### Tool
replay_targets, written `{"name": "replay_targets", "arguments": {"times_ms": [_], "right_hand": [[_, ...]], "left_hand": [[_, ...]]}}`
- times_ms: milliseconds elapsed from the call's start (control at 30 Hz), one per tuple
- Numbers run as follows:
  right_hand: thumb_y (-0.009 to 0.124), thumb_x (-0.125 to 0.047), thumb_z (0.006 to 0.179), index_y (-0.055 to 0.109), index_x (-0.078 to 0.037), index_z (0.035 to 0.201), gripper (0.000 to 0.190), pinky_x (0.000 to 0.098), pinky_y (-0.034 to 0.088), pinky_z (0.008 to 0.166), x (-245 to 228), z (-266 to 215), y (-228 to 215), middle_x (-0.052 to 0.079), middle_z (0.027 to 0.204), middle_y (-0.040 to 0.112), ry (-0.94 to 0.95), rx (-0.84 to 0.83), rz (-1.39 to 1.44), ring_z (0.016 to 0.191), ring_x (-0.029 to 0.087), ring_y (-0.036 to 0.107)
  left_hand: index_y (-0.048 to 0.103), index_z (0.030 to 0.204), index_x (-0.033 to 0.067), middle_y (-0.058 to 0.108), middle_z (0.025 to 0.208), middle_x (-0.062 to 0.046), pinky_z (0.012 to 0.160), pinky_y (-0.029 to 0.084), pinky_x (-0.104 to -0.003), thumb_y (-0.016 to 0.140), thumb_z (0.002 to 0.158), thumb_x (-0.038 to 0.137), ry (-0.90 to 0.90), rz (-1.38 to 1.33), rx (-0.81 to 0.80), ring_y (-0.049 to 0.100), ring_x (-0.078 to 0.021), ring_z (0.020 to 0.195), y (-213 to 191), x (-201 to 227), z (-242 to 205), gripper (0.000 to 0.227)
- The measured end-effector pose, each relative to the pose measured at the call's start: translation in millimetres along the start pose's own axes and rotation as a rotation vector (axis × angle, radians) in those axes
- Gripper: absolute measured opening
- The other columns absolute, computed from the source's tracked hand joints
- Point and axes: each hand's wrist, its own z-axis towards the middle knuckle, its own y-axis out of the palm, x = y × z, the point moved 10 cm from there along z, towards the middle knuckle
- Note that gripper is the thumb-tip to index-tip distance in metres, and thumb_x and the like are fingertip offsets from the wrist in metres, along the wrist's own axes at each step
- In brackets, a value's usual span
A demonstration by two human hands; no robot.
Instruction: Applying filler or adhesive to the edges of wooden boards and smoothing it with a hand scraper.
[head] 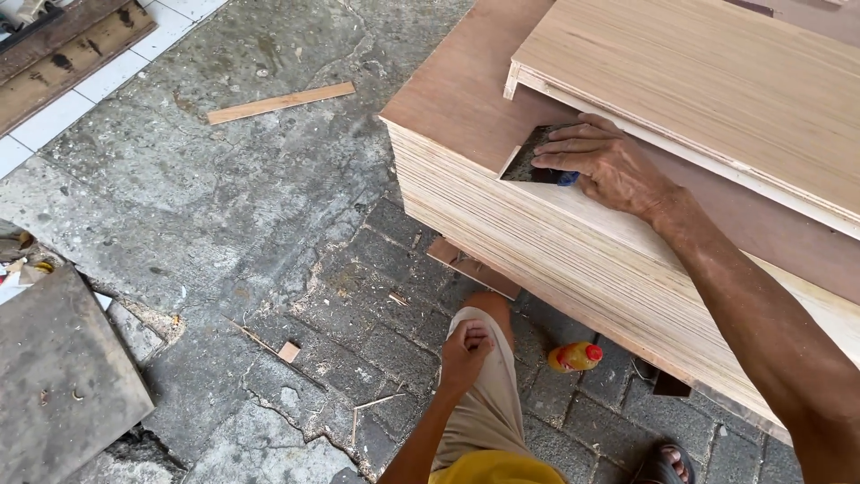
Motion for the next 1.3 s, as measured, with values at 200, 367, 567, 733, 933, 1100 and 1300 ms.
{"name": "replay_targets", "arguments": {"times_ms": [200,367,567,733,933,1100,1300], "right_hand": [[0.061,0.013,0.074,0.071,-0.025,0.133,0.071,0.0591,0.029,0.125,7,2,3,0.001,0.135,0.071,-0.013,-0.061,0.008,0.139,0.027,0.057],[0.066,0.011,0.071,0.069,-0.025,0.136,0.075,0.0608,0.028,0.126,10,-6,15,0.001,0.136,0.071,-0.009,-0.150,-0.081,0.138,0.027,0.058],[0.069,0.008,0.075,0.068,-0.029,0.138,0.073,0.0556,0.033,0.124,12,-2,2,0.002,0.134,0.073,0.035,-0.176,-0.146,0.135,0.025,0.061],[0.070,0.006,0.079,0.068,-0.027,0.139,0.068,0.0536,0.036,0.122,2,1,3,0.004,0.134,0.073,0.016,-0.112,-0.186,0.135,0.024,0.061],[0.073,0.003,0.078,0.067,-0.031,0.138,0.069,0.0525,0.038,0.120,15,-13,25,-0.003,0.140,0.070,0.020,-0.121,-0.266,0.136,0.022,0.060],[0.075,0.005,0.076,0.068,-0.024,0.138,0.070,0.0523,0.035,0.126,23,-13,22,0.004,0.140,0.070,0.008,-0.128,-0.196,0.138,0.027,0.059],[0.078,0.007,0.073,0.066,-0.020,0.141,0.075,0.0558,0.035,0.125,3,-21,5,0.007,0.139,0.069,-0.004,-0.071,-0.169,0.136,0.028,0.060]], "left_hand": [[0.070,0.117,0.0011,0.072,0.102,-0.019,0.081,0.063,-0.033,0.075,0.082,0.005,0.007,-0.079,-0.003,0.077,-0.0193,0.085,-2,-23,6,0.036],[0.069,0.117,-0.0006,0.072,0.103,-0.020,0.081,0.064,-0.034,0.074,0.083,0.004,0.021,-0.059,-0.028,0.077,-0.0208,0.086,-3,-18,7,0.035],[0.068,0.117,-0.0031,0.071,0.102,-0.022,0.080,0.064,-0.035,0.073,0.084,0.003,0.051,-0.060,-0.025,0.077,-0.0227,0.086,-7,-14,8,0.034],[0.068,0.117,-0.0044,0.071,0.101,-0.022,0.080,0.065,-0.034,0.072,0.084,0.002,0.048,-0.074,-0.007,0.077,-0.0220,0.086,-11,-15,5,0.034],[0.071,0.113,-0.0036,0.073,0.098,-0.023,0.075,0.069,-0.035,0.073,0.085,0.002,0.040,-0.155,0.025,0.077,-0.0227,0.079,-10,2,8,0.029],[0.071,0.115,-0.0059,0.074,0.096,-0.020,0.076,0.067,-0.034,0.070,0.090,0.001,0.200,-0.148,0.058,0.075,-0.0195,0.080,-13,127,12,0.026],[0.071,0.115,-0.0019,0.076,0.101,-0.021,0.078,0.069,-0.033,0.073,0.094,0.006,0.278,-0.262,0.018,0.077,-0.0205,0.086,19,228,51,0.022]]}}
